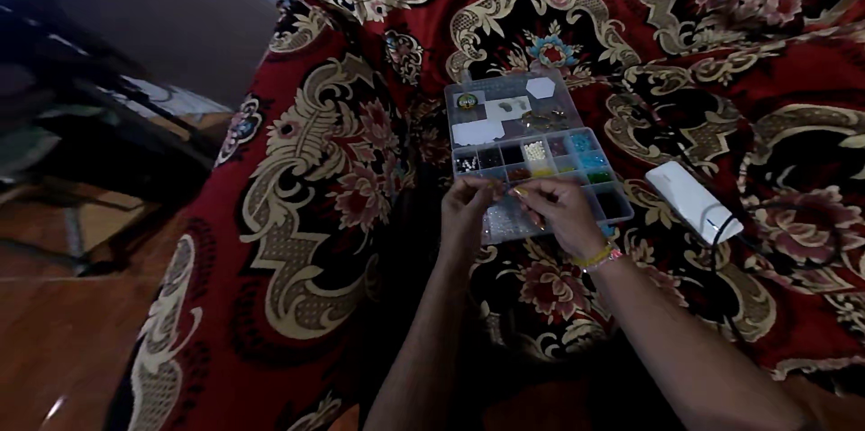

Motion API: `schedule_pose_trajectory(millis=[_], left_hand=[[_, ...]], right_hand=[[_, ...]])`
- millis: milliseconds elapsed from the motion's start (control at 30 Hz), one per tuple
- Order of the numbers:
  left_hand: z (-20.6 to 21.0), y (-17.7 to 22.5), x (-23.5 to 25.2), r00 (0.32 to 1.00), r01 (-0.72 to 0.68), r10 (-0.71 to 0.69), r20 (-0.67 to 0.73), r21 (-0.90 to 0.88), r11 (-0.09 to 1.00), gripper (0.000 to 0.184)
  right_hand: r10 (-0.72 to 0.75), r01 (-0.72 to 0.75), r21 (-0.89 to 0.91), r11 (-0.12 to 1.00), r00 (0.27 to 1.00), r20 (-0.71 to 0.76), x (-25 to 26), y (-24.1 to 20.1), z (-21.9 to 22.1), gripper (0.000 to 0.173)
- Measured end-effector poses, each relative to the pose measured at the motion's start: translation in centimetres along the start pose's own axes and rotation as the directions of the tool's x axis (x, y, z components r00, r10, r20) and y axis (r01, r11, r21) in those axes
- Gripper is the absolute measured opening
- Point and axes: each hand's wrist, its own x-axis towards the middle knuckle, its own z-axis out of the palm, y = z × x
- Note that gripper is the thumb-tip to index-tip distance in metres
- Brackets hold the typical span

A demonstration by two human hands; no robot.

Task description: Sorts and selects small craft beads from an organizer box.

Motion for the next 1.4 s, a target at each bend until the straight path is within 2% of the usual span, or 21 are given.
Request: schedule_pose_trajectory(millis=[67, 200, 300, 467, 567, 700, 1400], left_hand=[[0.3, 0.2, -0.1, 0.997, 0.074, -0.072, 0.019, -0.164, 0.984, 0.015], [0.0, 0.2, 0.1, 0.979, 0.204, -0.192, 0.067, -0.319, 0.926, 0.024], [-0.3, 0.3, 0.1, 0.956, 0.29, -0.261, 0.133, -0.311, 0.905, 0.023], [-0.7, -0.4, 0.2, 0.918, 0.366, -0.287, 0.273, -0.307, 0.879, 0.023], [-0.9, -0.8, 0.2, 0.9, 0.384, -0.267, 0.343, -0.335, 0.861, 0.02], [-0.9, -0.8, 0.1, 0.891, 0.402, -0.279, 0.358, -0.339, 0.851, 0.02], [-0.7, -1.4, -0.1, 0.896, 0.415, -0.312, 0.317, -0.343, 0.843, 0.021]], right_hand=[[-0.025, 0.025, 0.005, 1.0, 1.0, 0.002, -0.2, 0.1, 0.3, 0.013], [-0.077, 0.077, -0.018, 0.997, 0.997, 0.003, -0.4, 0.3, 0.5, 0.014], [-0.107, 0.107, -0.068, 0.992, 0.994, 0.005, -0.7, 0.1, 0.8, 0.014], [-0.212, 0.212, -0.124, 0.969, 0.977, 0.014, -1.4, -0.2, 1.4, 0.014], [-0.276, 0.275, -0.13, 0.953, 0.961, 0.018, -1.5, 0.3, 1.7, 0.013], [-0.317, 0.318, -0.13, 0.939, 0.948, 0.024, -1.6, 0.6, 1.9, 0.014], [-0.307, 0.305, -0.219, 0.927, 0.951, 0.028, -1.3, 0.9, 1.7, 0.015]])
